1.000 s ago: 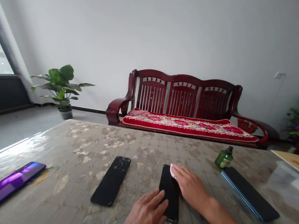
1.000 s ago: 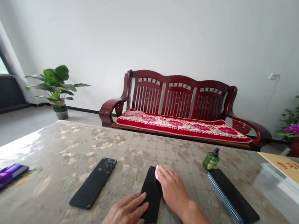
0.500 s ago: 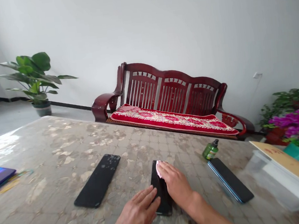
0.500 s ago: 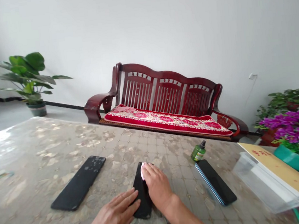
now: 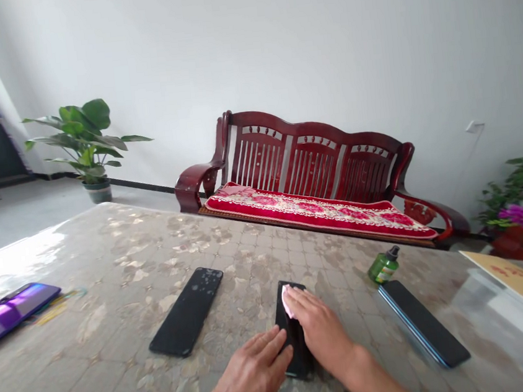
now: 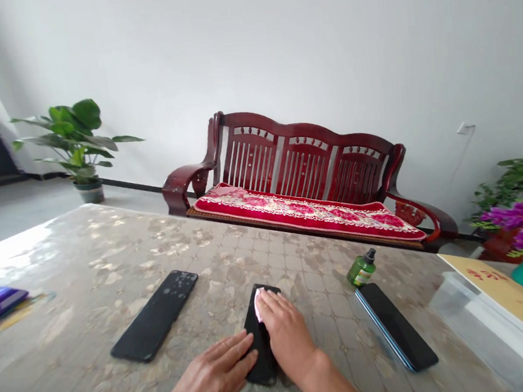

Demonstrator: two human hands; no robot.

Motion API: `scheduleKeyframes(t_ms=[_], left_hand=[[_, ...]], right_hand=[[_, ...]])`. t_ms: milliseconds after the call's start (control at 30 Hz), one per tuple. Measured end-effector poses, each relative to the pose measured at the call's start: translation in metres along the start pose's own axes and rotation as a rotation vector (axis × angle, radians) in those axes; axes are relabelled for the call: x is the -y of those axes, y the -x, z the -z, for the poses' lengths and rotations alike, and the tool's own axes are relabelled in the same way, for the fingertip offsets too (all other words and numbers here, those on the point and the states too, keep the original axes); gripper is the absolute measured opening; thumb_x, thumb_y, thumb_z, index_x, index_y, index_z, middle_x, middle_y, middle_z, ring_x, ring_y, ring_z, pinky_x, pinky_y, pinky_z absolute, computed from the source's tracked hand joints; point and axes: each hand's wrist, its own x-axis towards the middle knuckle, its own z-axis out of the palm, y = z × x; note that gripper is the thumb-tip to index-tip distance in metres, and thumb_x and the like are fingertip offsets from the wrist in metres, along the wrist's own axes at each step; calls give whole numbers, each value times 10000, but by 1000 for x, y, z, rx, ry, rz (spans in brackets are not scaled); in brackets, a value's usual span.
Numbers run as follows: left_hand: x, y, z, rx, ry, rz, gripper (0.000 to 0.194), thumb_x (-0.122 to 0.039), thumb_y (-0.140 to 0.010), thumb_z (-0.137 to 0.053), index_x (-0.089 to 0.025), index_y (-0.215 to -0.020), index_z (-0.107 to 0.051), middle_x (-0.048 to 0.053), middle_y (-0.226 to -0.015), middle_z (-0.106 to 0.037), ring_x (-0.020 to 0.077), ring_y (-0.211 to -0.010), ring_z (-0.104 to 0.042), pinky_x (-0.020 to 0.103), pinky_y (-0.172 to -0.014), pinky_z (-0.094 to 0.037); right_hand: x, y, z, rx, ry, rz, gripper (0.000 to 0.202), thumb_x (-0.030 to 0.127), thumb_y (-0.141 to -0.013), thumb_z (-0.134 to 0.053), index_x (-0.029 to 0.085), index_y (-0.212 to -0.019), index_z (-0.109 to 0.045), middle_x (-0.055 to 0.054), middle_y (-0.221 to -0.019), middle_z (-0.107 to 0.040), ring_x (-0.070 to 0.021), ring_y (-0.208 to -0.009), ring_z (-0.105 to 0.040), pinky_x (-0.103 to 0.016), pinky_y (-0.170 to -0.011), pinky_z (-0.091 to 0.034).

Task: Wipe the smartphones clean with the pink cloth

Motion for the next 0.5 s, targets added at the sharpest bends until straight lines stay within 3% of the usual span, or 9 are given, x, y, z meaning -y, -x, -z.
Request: scheduleKeyframes(t_ms=[133,367,500], left_hand=[[-2,-1,4,28,-16,27,495,-84,-846,-503,-199,-1327,-482,120,-1405,-533,272,-1309,-483,383,-1080,-422],[-10,-8,17,8,29,22,407,-107,-860,-508,-197,-1256,-542,99,-1330,-599,254,-1249,-546,348,-1083,-423],[-7,-5,12,15,17,25,434,-104,-855,-515,-177,-1283,-527,127,-1358,-573,276,-1274,-520,369,-1079,-426]], right_hand=[[-3,-29,1,0,-16,-78,511,-2,-868,-371,131,-1312,-585,-119,-1341,-591,-220,-1245,-554,-399,-1079,-435],[15,6,1,11,-45,76,614,-14,-842,-394,202,-1410,-481,-66,-1425,-515,-191,-1294,-503,-372,-1099,-412],[8,-9,3,28,-43,26,579,-10,-856,-371,197,-1374,-527,-77,-1394,-549,-198,-1280,-518,-403,-1098,-411]])
